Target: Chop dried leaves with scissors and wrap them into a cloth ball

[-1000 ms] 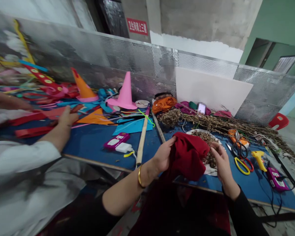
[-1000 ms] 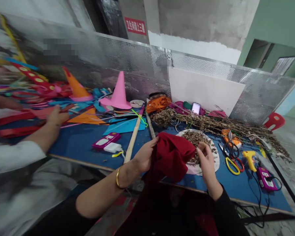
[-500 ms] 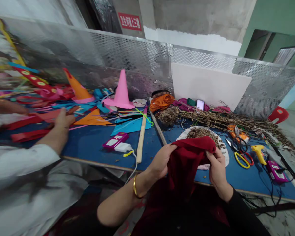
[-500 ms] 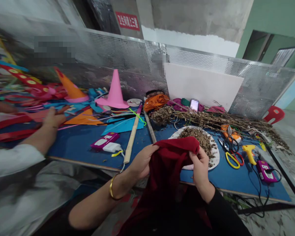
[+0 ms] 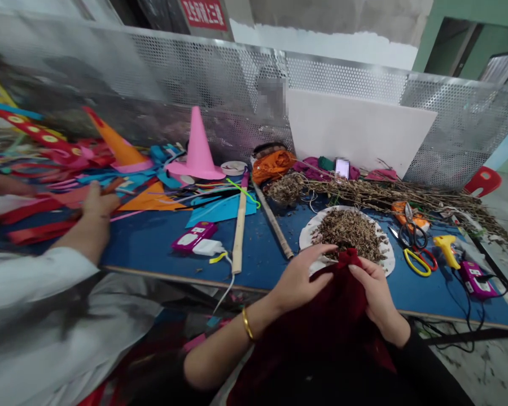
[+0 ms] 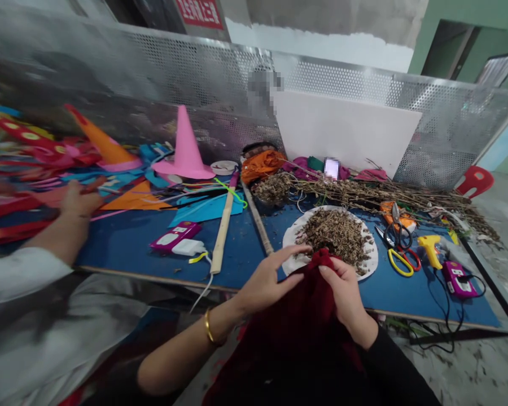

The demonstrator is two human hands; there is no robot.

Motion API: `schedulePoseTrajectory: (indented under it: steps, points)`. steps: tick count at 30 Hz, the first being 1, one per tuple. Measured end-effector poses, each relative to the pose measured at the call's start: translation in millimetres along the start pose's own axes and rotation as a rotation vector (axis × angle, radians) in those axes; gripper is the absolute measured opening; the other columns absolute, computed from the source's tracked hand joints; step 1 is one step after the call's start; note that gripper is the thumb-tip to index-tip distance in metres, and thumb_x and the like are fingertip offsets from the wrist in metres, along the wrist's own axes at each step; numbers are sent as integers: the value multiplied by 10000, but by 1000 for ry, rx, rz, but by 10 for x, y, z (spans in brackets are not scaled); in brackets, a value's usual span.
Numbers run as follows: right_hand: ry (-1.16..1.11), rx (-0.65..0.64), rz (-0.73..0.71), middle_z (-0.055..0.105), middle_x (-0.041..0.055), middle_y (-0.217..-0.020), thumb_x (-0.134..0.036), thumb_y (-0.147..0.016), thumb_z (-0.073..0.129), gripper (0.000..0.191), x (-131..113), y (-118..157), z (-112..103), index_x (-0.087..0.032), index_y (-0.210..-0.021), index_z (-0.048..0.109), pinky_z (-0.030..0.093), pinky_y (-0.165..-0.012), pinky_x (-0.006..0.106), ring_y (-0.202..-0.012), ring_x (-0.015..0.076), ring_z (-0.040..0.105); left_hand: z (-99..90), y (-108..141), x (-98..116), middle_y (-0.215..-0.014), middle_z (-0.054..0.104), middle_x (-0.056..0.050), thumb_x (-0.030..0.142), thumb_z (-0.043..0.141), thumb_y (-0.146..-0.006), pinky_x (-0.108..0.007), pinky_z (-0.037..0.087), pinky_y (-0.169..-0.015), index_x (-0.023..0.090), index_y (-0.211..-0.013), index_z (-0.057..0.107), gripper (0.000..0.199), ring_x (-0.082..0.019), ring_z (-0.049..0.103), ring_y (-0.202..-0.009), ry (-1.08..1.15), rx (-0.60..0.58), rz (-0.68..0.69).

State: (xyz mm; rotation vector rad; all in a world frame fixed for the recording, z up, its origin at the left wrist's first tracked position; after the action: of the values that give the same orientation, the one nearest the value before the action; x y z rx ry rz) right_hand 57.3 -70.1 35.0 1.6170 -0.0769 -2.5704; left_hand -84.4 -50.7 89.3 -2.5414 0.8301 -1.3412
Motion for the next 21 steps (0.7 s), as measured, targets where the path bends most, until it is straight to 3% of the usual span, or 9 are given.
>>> schedulePoseTrajectory:
  steps: [1, 4, 9, 14, 18, 21]
  points:
    - [16, -9, -7, 716, 18, -807, -353, -702, 741, 244, 2, 1, 0, -200, -892, 728, 474, -666, 270, -705, 165, 621, 113, 1, 40, -1227, 629, -79, 205, 618, -742, -331, 423, -999, 190, -1228, 553, 491, -212, 577, -1121, 39, -32, 2]
    - [95, -12, -52, 709, 16, -819, -363, -733, 718, 231, -34, 8, -43, -204, -900, 728, 457, -654, 253, -728, 160, 604, 264, -10, 38, -1037, 702, -64, 211, 579, -792, -296, 488, -855, 185, -1082, 625, 295, -184, 645, -926, 120, 22, -61]
    - [236, -8, -57, 661, -7, -718, -390, -766, 683, 206, -64, 38, -185, -190, -811, 708, 424, -613, 233, -650, 132, 550, 334, -11, -43, -879, 710, -52, 232, 581, -794, -286, 464, -778, 183, -884, 672, 137, -188, 633, -823, 206, 0, -136]
    - [299, -13, -27, 664, -1, -771, -375, -766, 672, 183, -15, 52, -274, -195, -794, 679, 437, -647, 237, -699, 145, 559, 290, 41, -186, -792, 651, -36, 269, 583, -780, -265, 427, -744, 174, -748, 646, 119, -177, 577, -772, 368, 34, -280]
    - [296, -9, -8, 667, 0, -781, -341, -747, 680, 162, 31, 43, -305, -198, -824, 681, 448, -670, 246, -711, 151, 569, 457, 108, -291, -668, 598, -4, 349, 567, -805, -228, 397, -618, 161, -784, 608, 194, -133, 518, -630, 658, -103, -439]
    - [299, -8, -18, 664, -7, -769, -332, -771, 655, 141, 32, 33, -329, -203, -825, 673, 449, -673, 251, -696, 149, 571, 564, 160, -337, -556, 517, 39, 385, 587, -800, -204, 327, -526, 151, -798, 610, 235, -96, 421, -517, 693, -191, -549]
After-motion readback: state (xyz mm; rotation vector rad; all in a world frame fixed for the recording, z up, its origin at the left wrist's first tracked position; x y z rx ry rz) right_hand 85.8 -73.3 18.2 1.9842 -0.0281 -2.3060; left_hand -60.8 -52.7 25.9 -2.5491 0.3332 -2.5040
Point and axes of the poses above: each hand's wrist, its own y-axis away from the middle knuckle, its own z-axis out of the palm, x = y × z, the point moved 8 cm from there along -y, towards the middle knuckle
